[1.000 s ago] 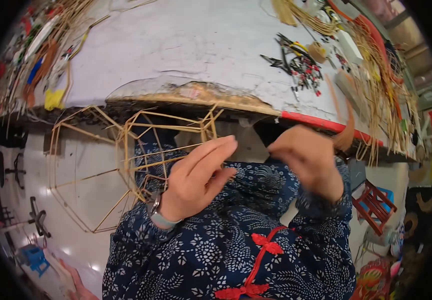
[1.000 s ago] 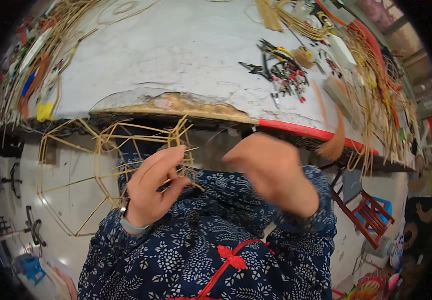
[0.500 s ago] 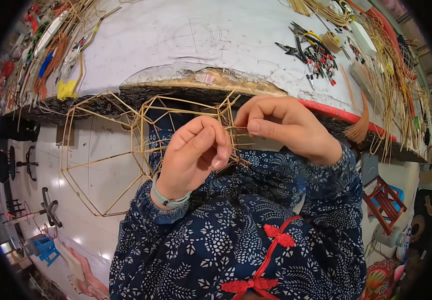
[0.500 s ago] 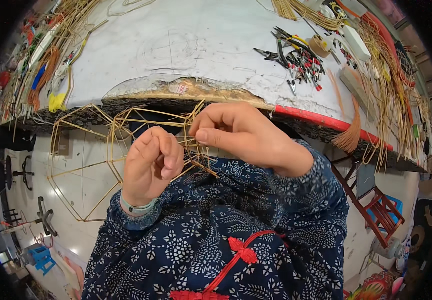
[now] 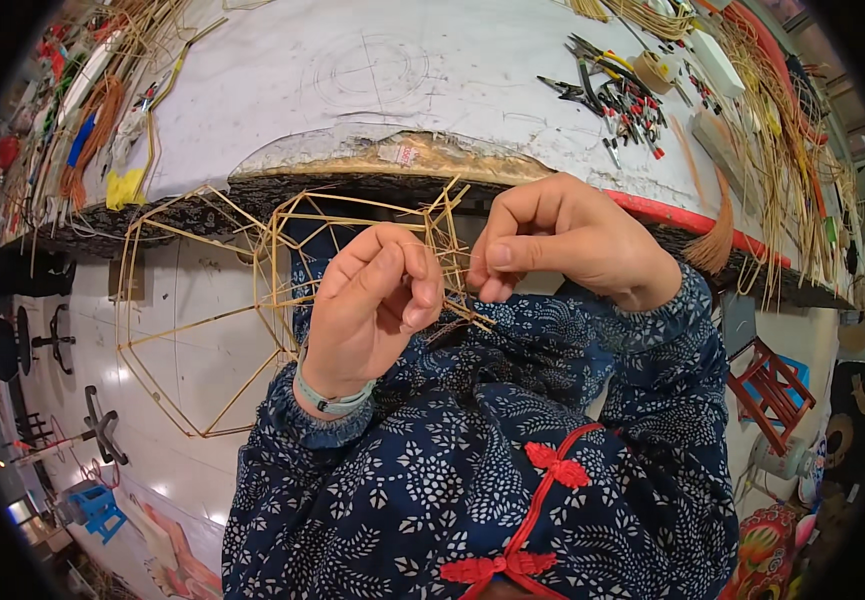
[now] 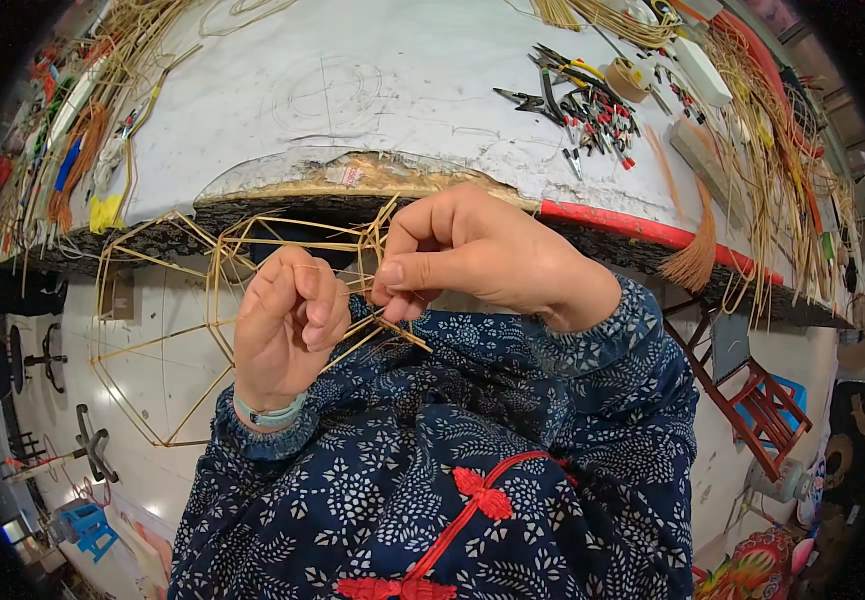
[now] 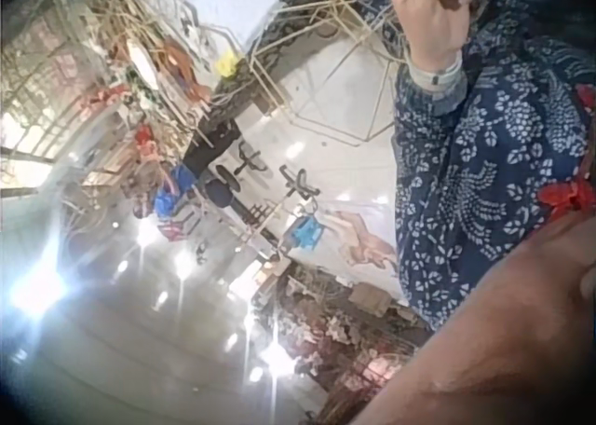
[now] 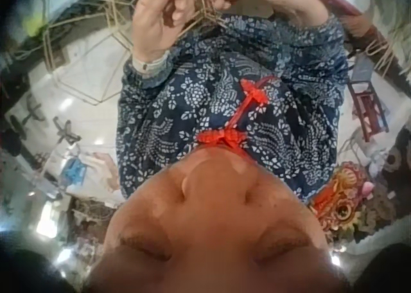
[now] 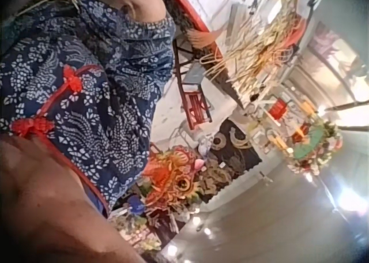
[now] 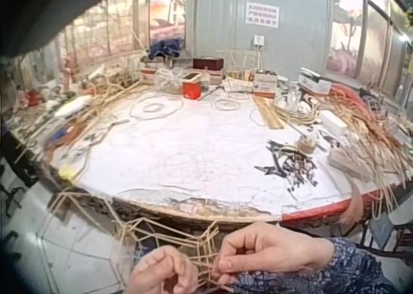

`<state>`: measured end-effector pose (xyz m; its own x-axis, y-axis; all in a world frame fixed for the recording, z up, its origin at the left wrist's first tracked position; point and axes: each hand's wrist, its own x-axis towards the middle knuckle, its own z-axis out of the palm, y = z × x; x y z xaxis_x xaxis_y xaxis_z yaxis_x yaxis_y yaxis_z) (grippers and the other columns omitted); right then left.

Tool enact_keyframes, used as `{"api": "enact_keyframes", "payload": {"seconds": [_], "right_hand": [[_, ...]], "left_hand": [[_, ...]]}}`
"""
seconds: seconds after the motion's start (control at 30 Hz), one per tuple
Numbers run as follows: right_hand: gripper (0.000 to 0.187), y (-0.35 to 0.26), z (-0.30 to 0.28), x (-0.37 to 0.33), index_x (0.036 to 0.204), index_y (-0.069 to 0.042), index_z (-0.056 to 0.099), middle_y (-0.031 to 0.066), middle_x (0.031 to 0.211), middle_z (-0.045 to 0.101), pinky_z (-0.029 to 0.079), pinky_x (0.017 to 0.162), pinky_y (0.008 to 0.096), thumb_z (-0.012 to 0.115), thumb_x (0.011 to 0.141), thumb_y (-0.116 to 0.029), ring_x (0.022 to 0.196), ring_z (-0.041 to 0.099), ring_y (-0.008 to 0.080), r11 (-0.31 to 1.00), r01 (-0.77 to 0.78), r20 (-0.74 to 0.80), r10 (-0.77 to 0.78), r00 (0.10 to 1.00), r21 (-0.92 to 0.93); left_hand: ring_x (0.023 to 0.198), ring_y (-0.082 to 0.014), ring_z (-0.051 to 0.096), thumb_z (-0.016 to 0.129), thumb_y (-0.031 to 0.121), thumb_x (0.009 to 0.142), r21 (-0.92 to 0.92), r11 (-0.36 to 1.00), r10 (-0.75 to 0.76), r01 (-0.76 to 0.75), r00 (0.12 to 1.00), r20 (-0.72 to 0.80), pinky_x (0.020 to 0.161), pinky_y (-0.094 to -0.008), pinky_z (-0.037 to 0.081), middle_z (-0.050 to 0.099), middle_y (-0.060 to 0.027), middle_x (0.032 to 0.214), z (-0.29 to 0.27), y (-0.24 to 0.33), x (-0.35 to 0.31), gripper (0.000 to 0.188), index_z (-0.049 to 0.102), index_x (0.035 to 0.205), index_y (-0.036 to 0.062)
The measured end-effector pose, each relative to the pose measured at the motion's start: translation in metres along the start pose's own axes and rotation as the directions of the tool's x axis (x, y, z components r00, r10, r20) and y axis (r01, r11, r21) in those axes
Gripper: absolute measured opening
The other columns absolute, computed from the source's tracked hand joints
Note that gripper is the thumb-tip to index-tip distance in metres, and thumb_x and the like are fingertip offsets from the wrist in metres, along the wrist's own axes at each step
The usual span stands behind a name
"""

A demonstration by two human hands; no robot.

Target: Assembling a complex 3D bamboo structure by gluing and binding thin wooden sticks.

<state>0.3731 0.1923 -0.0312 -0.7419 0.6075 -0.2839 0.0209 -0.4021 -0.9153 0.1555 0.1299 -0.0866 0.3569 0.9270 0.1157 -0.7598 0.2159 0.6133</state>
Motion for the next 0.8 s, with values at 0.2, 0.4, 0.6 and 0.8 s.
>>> {"api": "enact_keyframes", "payload": {"seconds": [0.2, 0.4, 0.6, 0.8], "right_hand": [[0.009, -0.008, 0.006, -0.005, 0.091, 0.004, 0.068, 0.0102, 0.086, 0.072, 0.055, 0.068, 0.023, 0.069, 0.089, -0.004, 0.075, 0.069, 0.0122, 0.993, -0.041, -0.069, 0.033, 0.997, -0.11], [0.007, 0.011, 0.023, -0.017, 0.091, 0.005, 0.069, 0.0085, 0.083, 0.071, 0.052, 0.064, 0.0222, 0.069, 0.086, 0.0, 0.072, 0.067, 0.0104, 0.822, 0.037, -0.266, -0.226, 0.937, -0.569], [0.007, 0.04, 0.026, -0.027, 0.09, 0.006, 0.067, 0.0041, 0.075, 0.067, 0.046, 0.06, 0.0226, 0.068, 0.086, 0.0, 0.064, 0.058, 0.0076, 0.476, 0.123, -0.239, -0.629, 0.74, -0.871], [0.007, 0.08, -0.002, -0.026, 0.09, 0.004, 0.067, 0.001, 0.072, 0.063, 0.043, 0.059, 0.0207, 0.066, 0.089, -0.004, 0.063, 0.054, 0.0058, 0.829, -0.028, -0.613, -0.389, 0.687, -0.558]], "left_hand": [[0.062, -0.0107, 0.047, 0.051, 0.018, 0.103, 0.089, 0.994, 0.067, -0.064, 0.997, -0.03, 0.053, -0.0226, 0.038, 0.057, -0.008, 0.082, 0.0, -0.001, -0.002, 0.019, 0.054, 0.094, 0.0013], [0.071, -0.0175, 0.059, 0.062, 0.004, 0.092, 0.903, 0.356, 0.508, -0.24, 0.861, 0.028, 0.061, -0.0289, 0.045, 0.064, -0.0093, 0.086, 0.007, -0.005, -0.005, 0.007, 0.062, 0.087, -0.0004], [0.08, -0.0239, 0.061, 0.062, 0.0, 0.089, 0.964, -0.147, 0.499, -0.221, 0.825, 0.265, 0.066, -0.0316, 0.048, 0.063, -0.0127, 0.093, -0.006, -0.006, 0.001, 0.002, 0.064, 0.089, -0.0012], [0.093, -0.0321, 0.063, 0.061, -0.007, 0.084, 0.946, -0.315, 0.504, -0.081, 0.83, 0.239, 0.079, -0.0367, 0.05, 0.062, -0.0143, 0.103, -0.005, -0.014, 0.006, 0.016, 0.063, 0.1, -0.0037]]}}
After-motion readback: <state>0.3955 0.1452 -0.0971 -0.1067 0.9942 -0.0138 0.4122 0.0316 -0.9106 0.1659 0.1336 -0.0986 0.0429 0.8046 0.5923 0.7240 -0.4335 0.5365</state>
